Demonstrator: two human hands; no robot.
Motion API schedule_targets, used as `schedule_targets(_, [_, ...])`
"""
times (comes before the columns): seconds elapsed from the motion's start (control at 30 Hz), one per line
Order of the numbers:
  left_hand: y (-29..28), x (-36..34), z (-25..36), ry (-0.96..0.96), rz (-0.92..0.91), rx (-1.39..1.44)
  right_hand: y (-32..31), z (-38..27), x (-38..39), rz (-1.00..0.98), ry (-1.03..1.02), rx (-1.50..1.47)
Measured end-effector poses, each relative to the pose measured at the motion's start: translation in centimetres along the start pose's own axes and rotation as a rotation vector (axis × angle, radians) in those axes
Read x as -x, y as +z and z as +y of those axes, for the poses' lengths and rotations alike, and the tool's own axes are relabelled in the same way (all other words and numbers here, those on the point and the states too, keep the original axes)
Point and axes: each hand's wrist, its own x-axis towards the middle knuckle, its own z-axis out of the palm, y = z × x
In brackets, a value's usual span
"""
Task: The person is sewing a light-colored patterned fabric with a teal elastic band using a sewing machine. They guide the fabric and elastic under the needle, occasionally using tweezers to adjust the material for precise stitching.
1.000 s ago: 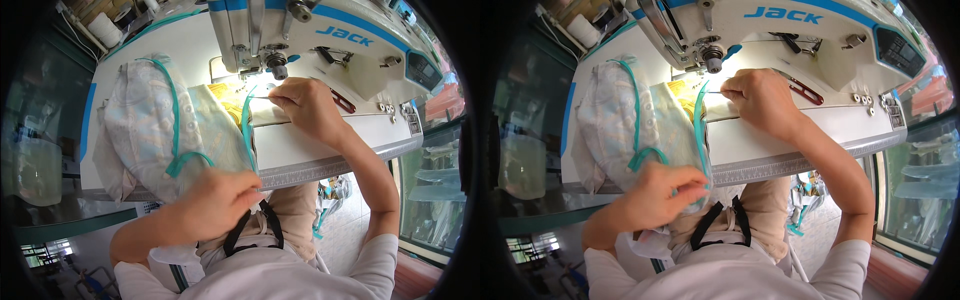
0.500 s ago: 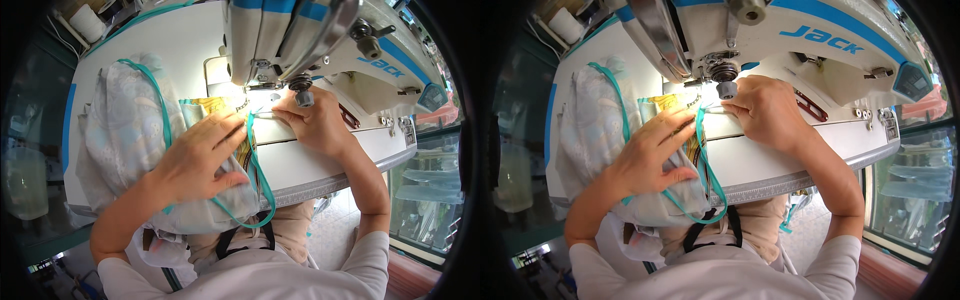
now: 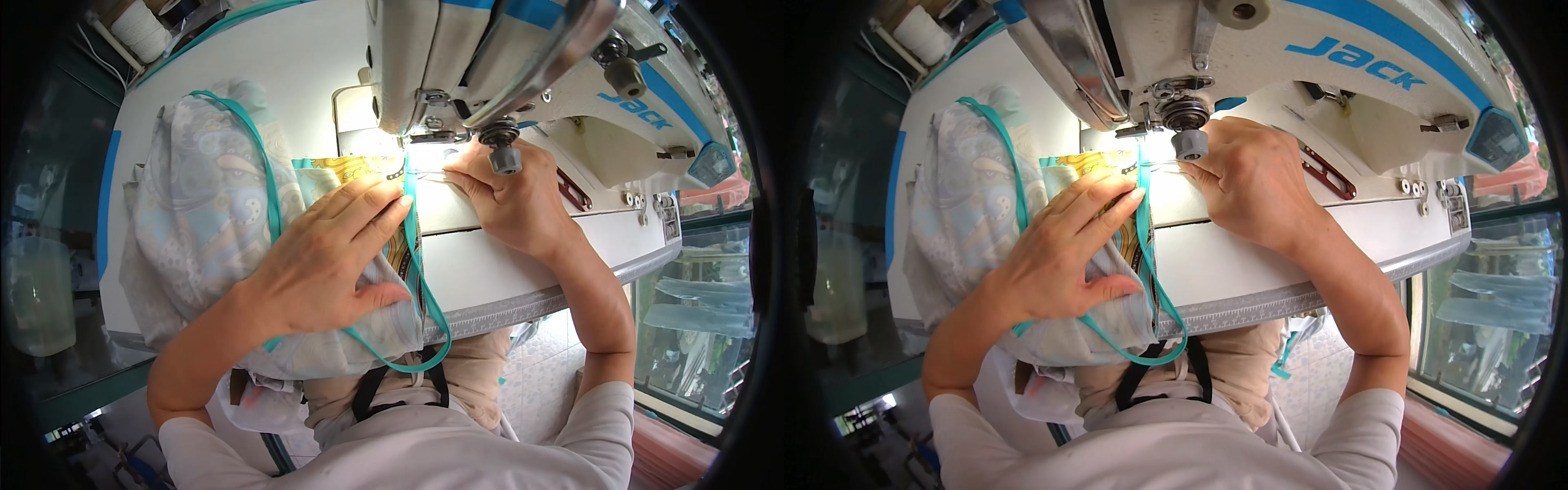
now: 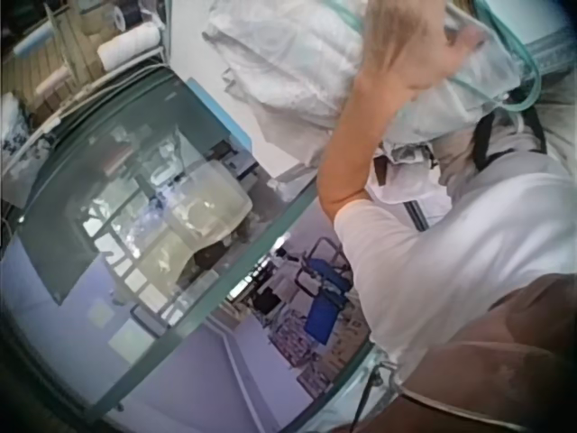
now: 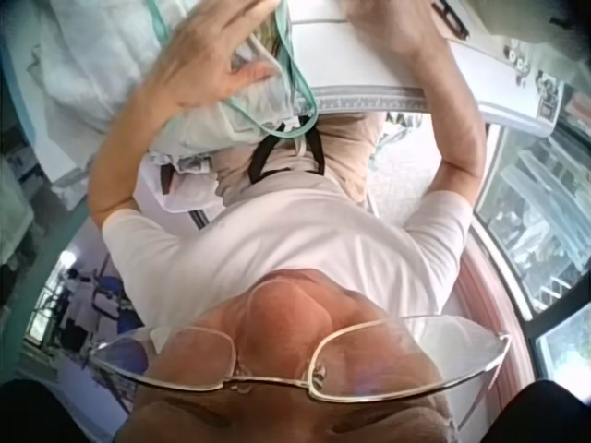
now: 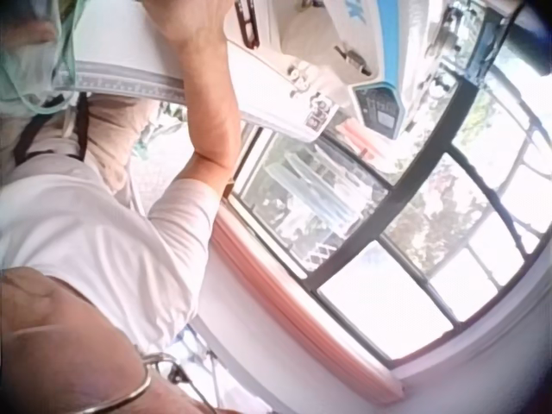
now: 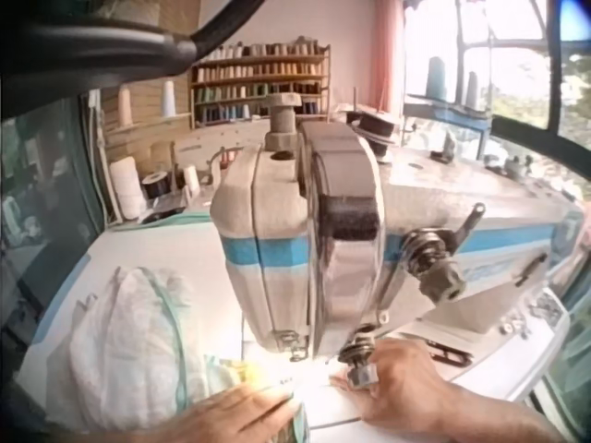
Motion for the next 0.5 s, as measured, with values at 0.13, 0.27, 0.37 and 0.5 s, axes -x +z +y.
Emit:
schedule_targets(0.13, [0.18,0.37,0.36,-0.001,0.002,0.031,0.17,0.03,0.16,-0.011,-0.006,0.011])
schedule_targets(0.27, [0.03,0.41,0.23,-0.016,-0.003,0.062,0.25,-0.09,0.13,-0.021,-0.016,0.032])
schedule_targets(0.37, [-0.07,0.15,0.17,-0.016,-0.003,0.047,0.50,0.14,0.16,-0.029,0.022,0.061])
schedule_targets(0.5, [-0.17,0.08,0.29,-0.016,-0.002,0.024,0.24,-0.47,-0.11,-0.016,0.042,0.063])
